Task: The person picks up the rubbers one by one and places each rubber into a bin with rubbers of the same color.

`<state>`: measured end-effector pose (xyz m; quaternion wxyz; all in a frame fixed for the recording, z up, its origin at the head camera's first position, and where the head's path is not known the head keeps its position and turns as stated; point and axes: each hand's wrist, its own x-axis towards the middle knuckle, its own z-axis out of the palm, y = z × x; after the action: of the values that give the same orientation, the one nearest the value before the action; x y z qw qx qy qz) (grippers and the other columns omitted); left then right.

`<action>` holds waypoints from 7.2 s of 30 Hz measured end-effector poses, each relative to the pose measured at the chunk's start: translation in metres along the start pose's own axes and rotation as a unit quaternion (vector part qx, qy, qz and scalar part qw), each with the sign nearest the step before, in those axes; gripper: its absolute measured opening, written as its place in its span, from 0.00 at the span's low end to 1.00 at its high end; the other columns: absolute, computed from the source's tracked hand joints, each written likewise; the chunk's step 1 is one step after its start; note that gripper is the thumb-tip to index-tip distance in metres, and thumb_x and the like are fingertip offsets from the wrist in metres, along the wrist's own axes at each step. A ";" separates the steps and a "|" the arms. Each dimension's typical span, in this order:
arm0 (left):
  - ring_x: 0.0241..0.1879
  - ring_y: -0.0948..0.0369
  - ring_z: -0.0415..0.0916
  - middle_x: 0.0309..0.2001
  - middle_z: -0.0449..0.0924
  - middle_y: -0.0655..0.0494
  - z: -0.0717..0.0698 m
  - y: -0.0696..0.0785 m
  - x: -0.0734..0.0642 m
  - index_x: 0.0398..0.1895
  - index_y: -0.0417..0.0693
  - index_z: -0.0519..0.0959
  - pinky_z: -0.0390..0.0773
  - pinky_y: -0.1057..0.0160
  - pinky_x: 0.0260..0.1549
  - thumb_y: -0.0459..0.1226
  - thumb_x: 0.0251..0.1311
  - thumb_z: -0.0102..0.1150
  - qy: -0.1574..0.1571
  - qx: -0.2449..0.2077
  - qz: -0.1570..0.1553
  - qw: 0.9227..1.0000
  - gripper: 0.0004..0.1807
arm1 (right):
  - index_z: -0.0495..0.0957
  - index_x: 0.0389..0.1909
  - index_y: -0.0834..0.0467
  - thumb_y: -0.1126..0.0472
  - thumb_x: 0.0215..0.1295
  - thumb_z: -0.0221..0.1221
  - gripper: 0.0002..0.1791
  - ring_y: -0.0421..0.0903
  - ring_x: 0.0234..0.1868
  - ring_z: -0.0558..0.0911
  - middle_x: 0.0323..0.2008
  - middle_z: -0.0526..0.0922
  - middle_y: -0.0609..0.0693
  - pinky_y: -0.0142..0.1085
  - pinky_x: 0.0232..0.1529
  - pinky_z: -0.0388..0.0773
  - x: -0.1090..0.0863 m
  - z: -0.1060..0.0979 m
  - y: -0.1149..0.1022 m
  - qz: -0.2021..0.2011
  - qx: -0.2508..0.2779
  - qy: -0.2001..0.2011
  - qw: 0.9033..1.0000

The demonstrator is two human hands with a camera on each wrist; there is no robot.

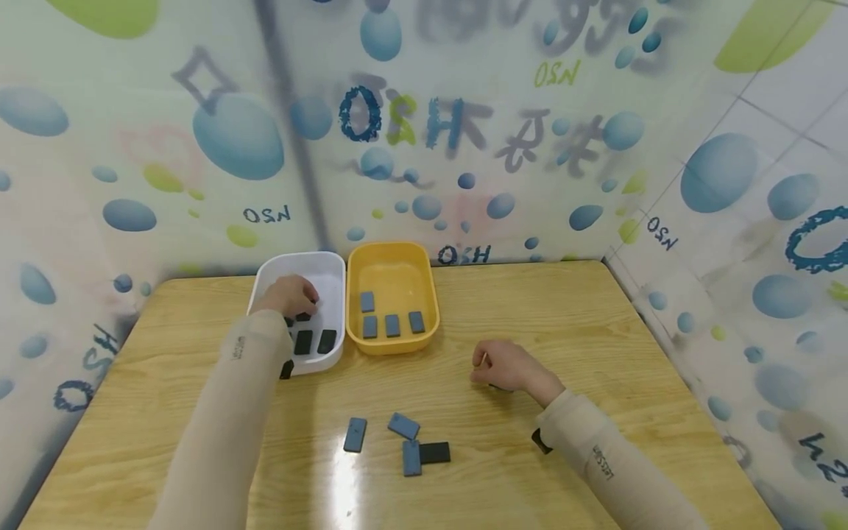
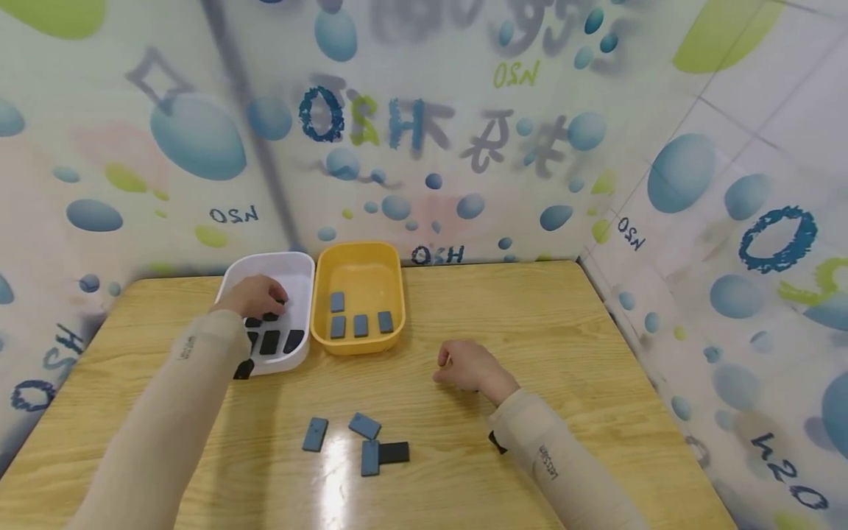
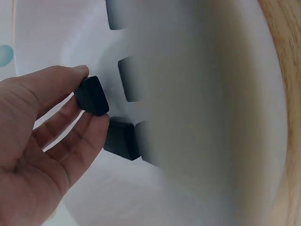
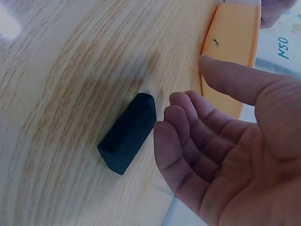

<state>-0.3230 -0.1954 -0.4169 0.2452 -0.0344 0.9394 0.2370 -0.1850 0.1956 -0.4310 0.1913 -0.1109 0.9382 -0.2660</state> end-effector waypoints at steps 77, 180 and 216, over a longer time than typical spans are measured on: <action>0.35 0.58 0.79 0.34 0.81 0.57 0.032 0.014 -0.130 0.35 0.47 0.82 0.79 0.58 0.37 0.34 0.57 0.65 0.160 0.126 0.332 0.921 0.04 | 0.77 0.38 0.60 0.59 0.63 0.63 0.09 0.40 0.20 0.72 0.23 0.77 0.48 0.34 0.26 0.69 -0.006 0.008 -0.013 -0.044 -0.013 -0.015 0.999; 0.36 0.61 0.79 0.37 0.84 0.57 0.104 -0.012 -0.134 0.39 0.48 0.82 0.78 0.64 0.36 0.31 0.55 0.65 0.068 0.087 0.350 0.930 0.08 | 0.81 0.39 0.48 0.56 0.60 0.66 0.07 0.35 0.29 0.71 0.33 0.77 0.42 0.28 0.30 0.70 0.004 0.087 -0.097 -0.191 -0.178 -0.062 0.963; 0.37 0.63 0.78 0.37 0.84 0.61 0.105 -0.009 -0.131 0.40 0.50 0.83 0.79 0.64 0.37 0.33 0.56 0.66 0.058 0.087 0.342 0.934 0.08 | 0.83 0.38 0.49 0.57 0.55 0.67 0.09 0.36 0.28 0.71 0.31 0.77 0.41 0.28 0.29 0.70 0.011 0.084 -0.102 -0.199 -0.208 -0.070 0.955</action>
<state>-0.1596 -0.1615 -0.4392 0.0966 0.2967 0.9239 0.2215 -0.1490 0.0683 -0.4453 0.1721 -0.3516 0.9159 -0.0889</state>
